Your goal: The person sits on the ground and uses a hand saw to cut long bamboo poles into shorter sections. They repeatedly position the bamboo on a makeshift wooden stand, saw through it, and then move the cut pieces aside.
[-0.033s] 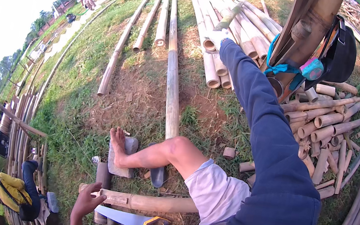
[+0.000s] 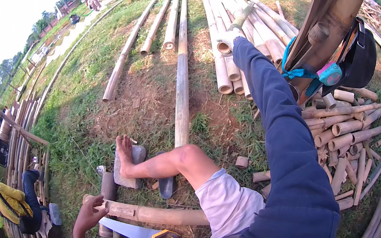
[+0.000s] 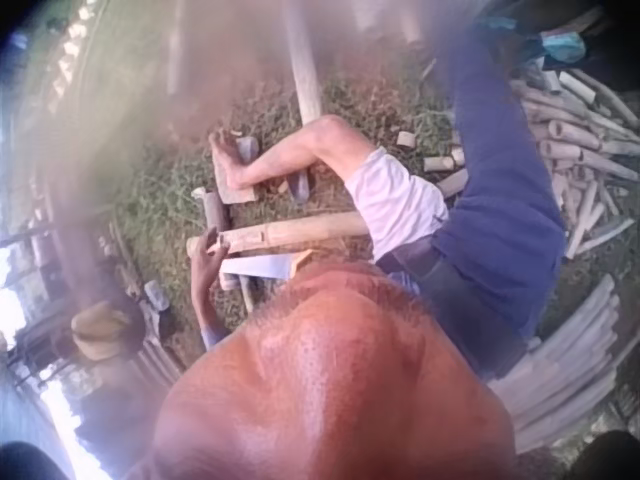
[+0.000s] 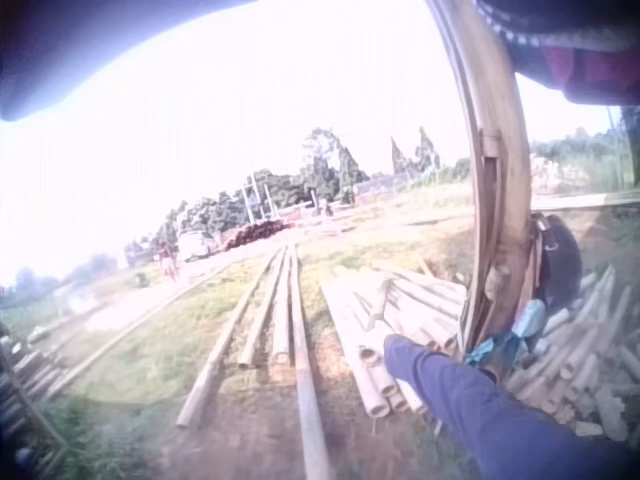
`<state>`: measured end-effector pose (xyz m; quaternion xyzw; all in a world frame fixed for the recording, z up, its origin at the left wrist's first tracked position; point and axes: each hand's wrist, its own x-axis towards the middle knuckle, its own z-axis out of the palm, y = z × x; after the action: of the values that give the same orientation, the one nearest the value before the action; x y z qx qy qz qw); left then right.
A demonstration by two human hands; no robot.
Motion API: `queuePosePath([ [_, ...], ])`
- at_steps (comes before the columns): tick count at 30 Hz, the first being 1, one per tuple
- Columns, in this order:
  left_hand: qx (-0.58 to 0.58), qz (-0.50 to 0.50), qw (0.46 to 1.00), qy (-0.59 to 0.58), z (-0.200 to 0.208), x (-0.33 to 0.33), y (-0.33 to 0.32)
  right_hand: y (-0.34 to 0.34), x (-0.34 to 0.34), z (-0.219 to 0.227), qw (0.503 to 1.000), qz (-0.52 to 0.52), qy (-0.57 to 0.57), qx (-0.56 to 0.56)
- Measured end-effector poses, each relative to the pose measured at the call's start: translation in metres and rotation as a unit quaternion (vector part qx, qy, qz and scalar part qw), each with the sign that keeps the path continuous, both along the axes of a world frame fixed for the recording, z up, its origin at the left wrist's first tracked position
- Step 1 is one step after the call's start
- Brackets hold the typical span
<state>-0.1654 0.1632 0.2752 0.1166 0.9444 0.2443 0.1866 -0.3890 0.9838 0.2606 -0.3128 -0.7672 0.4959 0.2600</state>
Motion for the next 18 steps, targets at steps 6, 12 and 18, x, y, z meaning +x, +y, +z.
queuePosePath([
  [6, 0.09, 0.152, 0.984, 0.007, -0.032, 0.053, -0.064, 0.059, 0.047, 0.076, 0.949, -0.183, 0.008, 0.256],
  [12, 0.187, 0.185, 0.965, -0.011, -0.057, 0.095, -0.111, 0.014, 0.001, 0.061, 0.904, 0.016, -0.15, 0.4],
  [18, 0.011, 0.271, 0.963, -0.01, -0.088, 0.129, -0.163, -0.178, -0.064, -0.033, 0.745, 0.419, -0.278, 0.438],
])
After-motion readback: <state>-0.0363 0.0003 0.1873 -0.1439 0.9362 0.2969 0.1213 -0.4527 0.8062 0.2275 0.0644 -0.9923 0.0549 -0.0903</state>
